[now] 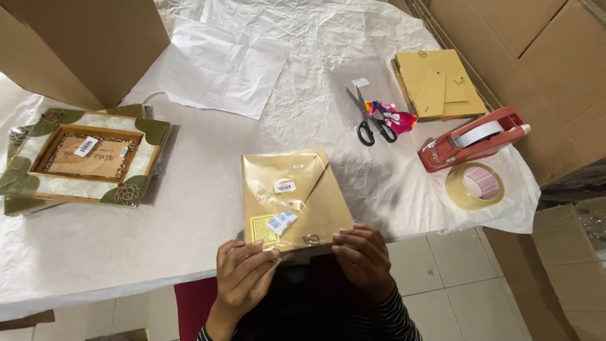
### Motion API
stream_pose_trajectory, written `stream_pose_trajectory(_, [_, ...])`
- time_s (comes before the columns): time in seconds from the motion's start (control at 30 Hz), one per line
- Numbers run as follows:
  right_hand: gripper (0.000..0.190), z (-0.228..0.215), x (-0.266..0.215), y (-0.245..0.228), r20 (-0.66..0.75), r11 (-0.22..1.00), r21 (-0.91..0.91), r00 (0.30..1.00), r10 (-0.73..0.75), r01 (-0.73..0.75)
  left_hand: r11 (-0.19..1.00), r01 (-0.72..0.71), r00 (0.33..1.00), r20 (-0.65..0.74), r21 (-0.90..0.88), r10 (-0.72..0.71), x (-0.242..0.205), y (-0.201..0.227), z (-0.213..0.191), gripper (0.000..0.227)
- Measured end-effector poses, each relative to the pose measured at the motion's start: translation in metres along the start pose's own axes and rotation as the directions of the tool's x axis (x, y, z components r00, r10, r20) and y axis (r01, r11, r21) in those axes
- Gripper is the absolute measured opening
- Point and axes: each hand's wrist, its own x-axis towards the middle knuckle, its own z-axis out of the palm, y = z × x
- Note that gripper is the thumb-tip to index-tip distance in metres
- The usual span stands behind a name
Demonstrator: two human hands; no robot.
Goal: The person places a small yellow label on a brown paper-wrapped item, then uses a tape dispenser to apply clear tape to seal the package. They then pick up a decorative wooden tray, wipe its surface with a colorful cloth, and place it on the table.
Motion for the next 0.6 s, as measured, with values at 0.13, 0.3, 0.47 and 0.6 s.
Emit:
stream_pose_trajectory(0.13, [0.024,-0.014,0.025,0.001,0.049,0.987,-0.090,0.991,-0.127,0.131,0.995,-0.094,0.994,-0.061,0.012,0.095,0.035,0.002,-0.014,0.023])
stream_pose_trajectory(0.3, [0.013,-0.024,0.047,0.009,0.087,0.971,-0.144,0.980,-0.180,0.191,0.964,-0.263,0.961,-0.077,0.033,0.265,0.067,-0.001,-0.030,0.011])
stream_pose_trajectory(0.47, [0.019,-0.032,0.080,0.014,0.140,0.970,-0.126,0.972,-0.189,0.207,0.958,-0.280,0.952,-0.105,0.065,0.286,0.079,-0.013,-0.031,0.034])
stream_pose_trajectory(0.6, [0.005,-0.026,0.129,0.007,-0.059,0.980,-0.018,0.978,-0.201,0.200,0.965,-0.262,0.912,-0.326,0.002,0.249,0.121,-0.015,-0.026,0.011])
